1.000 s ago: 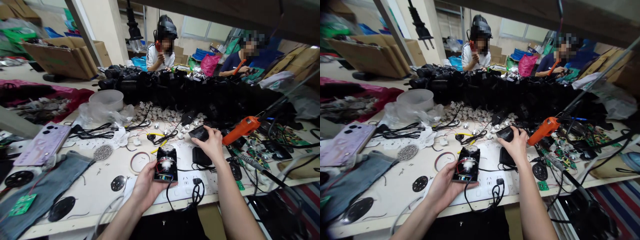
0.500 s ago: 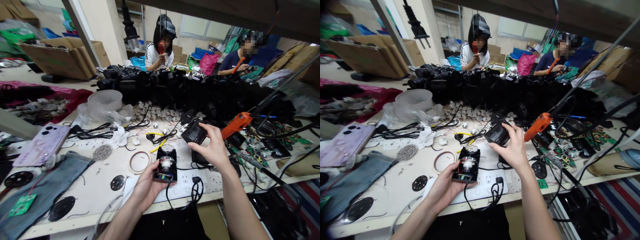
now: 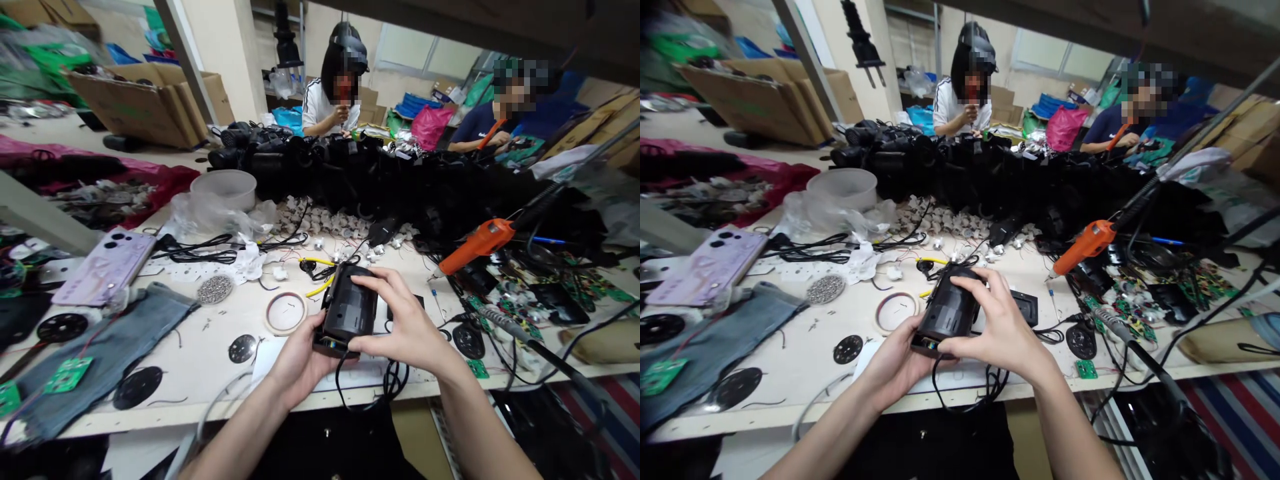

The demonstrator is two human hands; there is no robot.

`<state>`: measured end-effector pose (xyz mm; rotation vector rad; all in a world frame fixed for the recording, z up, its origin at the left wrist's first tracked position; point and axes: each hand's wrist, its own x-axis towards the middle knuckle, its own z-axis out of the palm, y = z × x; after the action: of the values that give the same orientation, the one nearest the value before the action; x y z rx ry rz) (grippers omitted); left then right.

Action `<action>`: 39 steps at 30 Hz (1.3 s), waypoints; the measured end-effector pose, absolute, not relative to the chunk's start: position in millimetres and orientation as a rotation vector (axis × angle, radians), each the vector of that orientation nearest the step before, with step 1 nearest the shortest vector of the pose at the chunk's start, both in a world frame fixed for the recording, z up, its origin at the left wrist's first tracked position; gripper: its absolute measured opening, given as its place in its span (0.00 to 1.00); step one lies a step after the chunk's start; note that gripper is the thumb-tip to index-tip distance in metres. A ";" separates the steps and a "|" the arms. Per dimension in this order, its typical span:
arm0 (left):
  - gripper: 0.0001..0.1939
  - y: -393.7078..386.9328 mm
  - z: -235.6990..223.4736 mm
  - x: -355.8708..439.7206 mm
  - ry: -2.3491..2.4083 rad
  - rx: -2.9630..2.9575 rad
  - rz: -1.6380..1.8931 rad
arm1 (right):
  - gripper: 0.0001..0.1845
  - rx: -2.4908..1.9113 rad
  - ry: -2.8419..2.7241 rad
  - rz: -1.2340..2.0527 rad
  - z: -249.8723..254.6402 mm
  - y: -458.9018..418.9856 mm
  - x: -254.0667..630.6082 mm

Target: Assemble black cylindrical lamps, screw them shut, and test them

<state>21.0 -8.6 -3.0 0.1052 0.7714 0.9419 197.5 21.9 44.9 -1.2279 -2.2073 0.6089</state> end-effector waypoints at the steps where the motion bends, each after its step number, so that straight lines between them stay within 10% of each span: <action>1: 0.13 -8.1 -2.3 20.4 0.779 0.092 0.950 | 0.41 -1.260 -2.187 0.578 42.5 24.5 199.1; 13: 0.12 -11.8 -0.9 9.8 0.949 0.152 1.206 | 0.35 -1.734 -2.038 0.497 1.4 64.8 230.2; 20: 0.19 -11.8 -0.4 5.0 0.856 0.281 1.239 | 0.13 -1.294 -2.001 0.407 13.4 -5.6 172.3; 39: 0.30 -16.1 -2.6 5.5 0.951 0.460 1.276 | 0.10 -1.212 -1.866 0.320 -5.0 -22.2 143.0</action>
<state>5.5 -16.1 -2.6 0.4597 0.9511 1.2761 143.0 -22.2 -5.0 -1.2122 -1.8661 0.3200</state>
